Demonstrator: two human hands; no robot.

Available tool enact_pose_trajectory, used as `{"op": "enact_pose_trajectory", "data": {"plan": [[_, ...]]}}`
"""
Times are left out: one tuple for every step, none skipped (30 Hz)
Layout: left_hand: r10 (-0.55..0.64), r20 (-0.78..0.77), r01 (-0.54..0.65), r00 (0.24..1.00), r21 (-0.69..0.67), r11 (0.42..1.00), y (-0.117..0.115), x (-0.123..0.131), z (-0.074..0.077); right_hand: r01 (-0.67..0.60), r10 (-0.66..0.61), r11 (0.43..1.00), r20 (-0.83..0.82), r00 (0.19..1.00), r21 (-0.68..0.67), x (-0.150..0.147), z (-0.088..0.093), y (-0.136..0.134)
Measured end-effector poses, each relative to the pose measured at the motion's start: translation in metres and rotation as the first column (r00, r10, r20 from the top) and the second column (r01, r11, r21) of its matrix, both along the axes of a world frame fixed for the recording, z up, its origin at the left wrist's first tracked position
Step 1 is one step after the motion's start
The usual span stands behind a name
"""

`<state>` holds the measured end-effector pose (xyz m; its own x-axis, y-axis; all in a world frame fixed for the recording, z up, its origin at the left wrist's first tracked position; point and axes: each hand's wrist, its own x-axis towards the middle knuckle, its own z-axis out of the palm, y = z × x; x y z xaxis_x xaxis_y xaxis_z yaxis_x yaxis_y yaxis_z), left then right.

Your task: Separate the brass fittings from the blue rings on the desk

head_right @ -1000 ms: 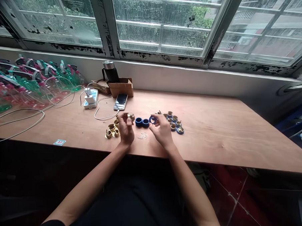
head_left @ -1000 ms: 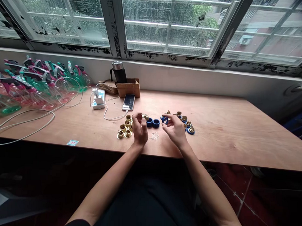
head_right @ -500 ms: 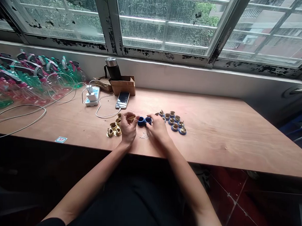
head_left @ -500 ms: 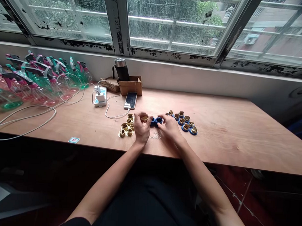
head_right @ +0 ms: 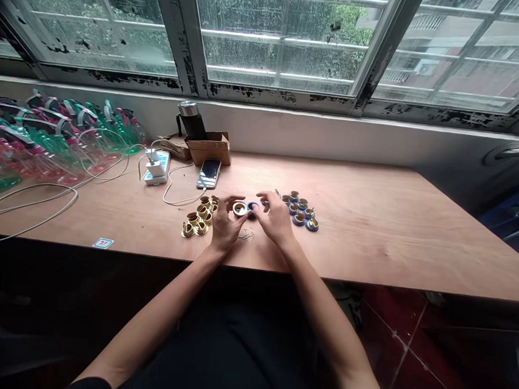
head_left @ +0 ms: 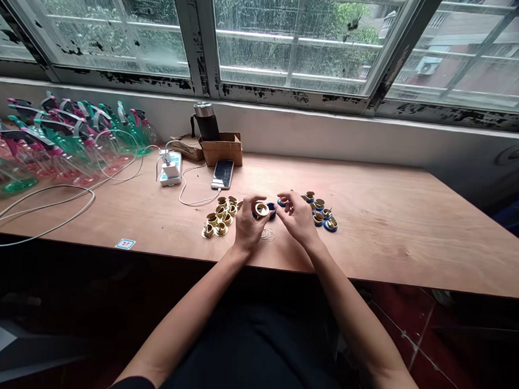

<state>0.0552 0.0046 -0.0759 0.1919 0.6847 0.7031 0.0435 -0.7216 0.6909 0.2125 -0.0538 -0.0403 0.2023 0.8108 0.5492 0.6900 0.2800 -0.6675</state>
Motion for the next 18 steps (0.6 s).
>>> {"op": "enact_pose_trajectory", "data": {"plan": [[-0.024, -0.011, 0.024, 1.000, 0.015, 1.000, 0.000, 0.001, -0.002, -0.043, 0.043, 0.999, -0.007, 0.999, 0.008, -0.002, 0.003, -0.006], [-0.048, -0.023, 0.048, 0.999, 0.033, 0.998, 0.000, 0.002, -0.004, -0.114, 0.114, 0.993, -0.005, 0.994, -0.013, -0.004, 0.005, -0.012], [-0.065, -0.035, 0.067, 0.997, 0.057, 0.996, 0.000, 0.003, -0.006, -0.165, 0.165, 0.986, 0.015, 0.986, -0.031, -0.006, 0.006, -0.017], [-0.076, -0.051, 0.080, 0.996, 0.086, 0.993, 0.000, 0.003, -0.009, -0.187, 0.190, 0.981, 0.054, 0.980, -0.044, -0.008, 0.005, -0.021], [-0.081, -0.070, 0.089, 0.994, 0.118, 0.989, 0.000, 0.004, -0.011, -0.189, 0.193, 0.981, 0.090, 0.977, -0.048, -0.009, 0.004, -0.024], [-0.083, -0.088, 0.096, 0.993, 0.147, 0.985, 0.001, 0.005, -0.012, -0.187, 0.192, 0.981, 0.113, 0.975, -0.048, -0.010, 0.001, -0.026], [-0.086, -0.103, 0.103, 0.991, 0.170, 0.980, 0.001, 0.005, -0.013, -0.182, 0.186, 0.982, 0.128, 0.974, -0.044, -0.010, -0.002, -0.027], [-0.093, -0.115, 0.113, 0.989, 0.186, 0.976, 0.001, 0.005, -0.014, -0.181, 0.184, 0.983, 0.132, 0.974, -0.039, -0.009, -0.005, -0.028], [-0.102, -0.125, 0.125, 0.987, 0.193, 0.973, 0.001, 0.005, -0.013, -0.184, 0.187, 0.982, 0.128, 0.974, -0.033, -0.008, -0.007, -0.028], [-0.111, -0.129, 0.135, 0.985, 0.192, 0.972, 0.001, 0.004, -0.013, -0.186, 0.187, 0.982, 0.121, 0.975, -0.026, -0.006, -0.008, -0.028], [-0.121, -0.127, 0.143, 0.985, 0.185, 0.972, 0.001, 0.003, -0.012, -0.186, 0.186, 0.983, 0.113, 0.976, -0.016, -0.004, -0.009, -0.028], [-0.134, -0.122, 0.153, 0.984, 0.173, 0.973, 0.001, 0.002, -0.011, -0.183, 0.183, 0.983, 0.107, 0.977, -0.008, -0.002, -0.009, -0.028], [-0.150, -0.114, 0.167, 0.982, 0.158, 0.973, 0.002, 0.002, -0.010, -0.180, 0.179, 0.984, 0.102, 0.979, -0.002, 0.000, -0.009, -0.028], [-0.167, -0.106, 0.182, 0.980, 0.144, 0.973, 0.002, 0.001, -0.009, -0.179, 0.178, 0.984, 0.095, 0.979, -0.003, 0.002, -0.009, -0.029], [-0.183, -0.102, 0.196, 0.978, 0.135, 0.971, 0.002, 0.000, -0.009, -0.186, 0.187, 0.982, 0.086, 0.979, -0.013, 0.003, -0.008, -0.029], [-0.197, -0.101, 0.210, 0.975, 0.130, 0.969, 0.002, 0.000, -0.008, -0.203, 0.205, 0.979, 0.071, 0.976, -0.030, 0.004, -0.008, -0.029], [-0.209, -0.104, 0.222, 0.972, 0.129, 0.966, 0.001, 0.000, -0.008, -0.229, 0.232, 0.972, 0.048, 0.972, -0.052, 0.005, -0.007, -0.029], [-0.221, -0.110, 0.235, 0.969, 0.129, 0.963, 0.001, 0.000, -0.008, -0.261, 0.262, 0.963, 0.016, 0.965, -0.074, 0.006, -0.007, -0.030]]}}
